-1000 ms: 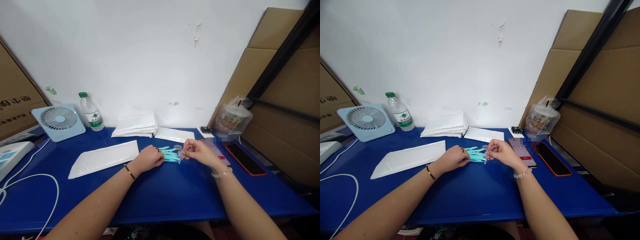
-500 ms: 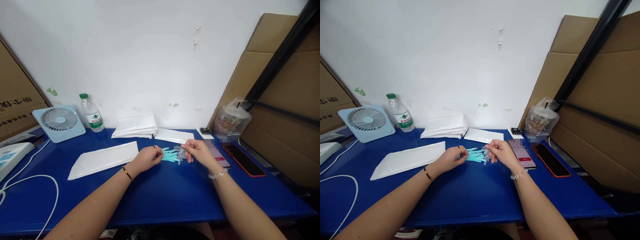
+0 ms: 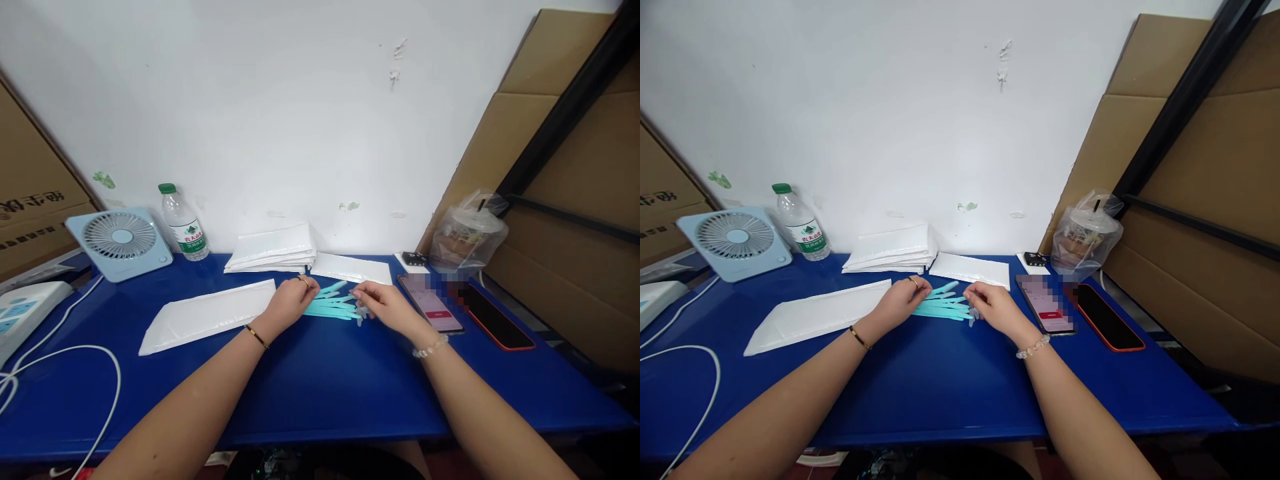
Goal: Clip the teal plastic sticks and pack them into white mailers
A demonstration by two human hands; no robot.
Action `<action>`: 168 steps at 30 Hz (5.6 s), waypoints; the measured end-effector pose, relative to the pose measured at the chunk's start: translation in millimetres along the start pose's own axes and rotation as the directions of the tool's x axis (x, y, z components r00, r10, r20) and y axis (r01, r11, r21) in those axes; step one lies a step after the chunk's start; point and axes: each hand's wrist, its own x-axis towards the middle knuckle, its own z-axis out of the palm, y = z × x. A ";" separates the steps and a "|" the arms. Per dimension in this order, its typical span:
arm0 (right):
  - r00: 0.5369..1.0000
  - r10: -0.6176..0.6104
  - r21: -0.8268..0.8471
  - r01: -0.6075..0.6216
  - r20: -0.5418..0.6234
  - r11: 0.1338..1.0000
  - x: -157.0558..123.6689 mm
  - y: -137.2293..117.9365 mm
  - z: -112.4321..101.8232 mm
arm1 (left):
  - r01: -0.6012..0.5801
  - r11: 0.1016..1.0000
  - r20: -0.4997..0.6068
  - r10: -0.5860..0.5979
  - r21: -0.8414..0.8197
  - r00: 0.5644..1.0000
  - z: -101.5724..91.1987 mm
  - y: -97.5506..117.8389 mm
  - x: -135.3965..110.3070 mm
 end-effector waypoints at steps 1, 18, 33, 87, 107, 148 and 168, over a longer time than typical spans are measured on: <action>0.998 -0.055 -0.116 0.057 0.017 0.992 -1.2 1.8 -5.1 | 0.037 0.998 -0.012 -0.037 0.047 0.999 -0.2 -5.7 2.1; 0.973 -0.143 -0.341 0.198 0.179 0.919 -4.5 0.3 -10.4 | -0.128 0.981 0.181 0.101 0.145 0.978 9.5 0.2 -2.8; 0.997 0.077 0.093 -0.074 -0.024 0.993 -2.1 11.8 -25.0 | 0.067 0.980 0.144 -0.040 -0.190 0.989 7.2 -4.8 -3.6; 0.990 0.141 -0.431 -0.131 -0.008 0.893 -5.1 25.0 -32.7 | 0.015 0.999 0.060 -0.017 0.043 0.998 4.8 -13.9 -0.1; 0.998 0.009 -0.285 0.008 0.057 0.959 -2.3 15.6 -19.1 | -0.097 0.992 0.181 0.080 0.084 0.980 7.4 -6.2 1.0; 0.986 -0.042 -0.234 0.080 0.163 0.969 -5.0 7.6 -7.0 | -0.282 0.913 0.277 0.200 0.296 0.940 2.6 4.0 -2.1; 0.997 0.027 0.211 -0.041 0.073 0.977 -1.2 9.3 3.3 | -0.299 0.925 0.165 0.265 0.234 0.950 2.3 9.4 -1.7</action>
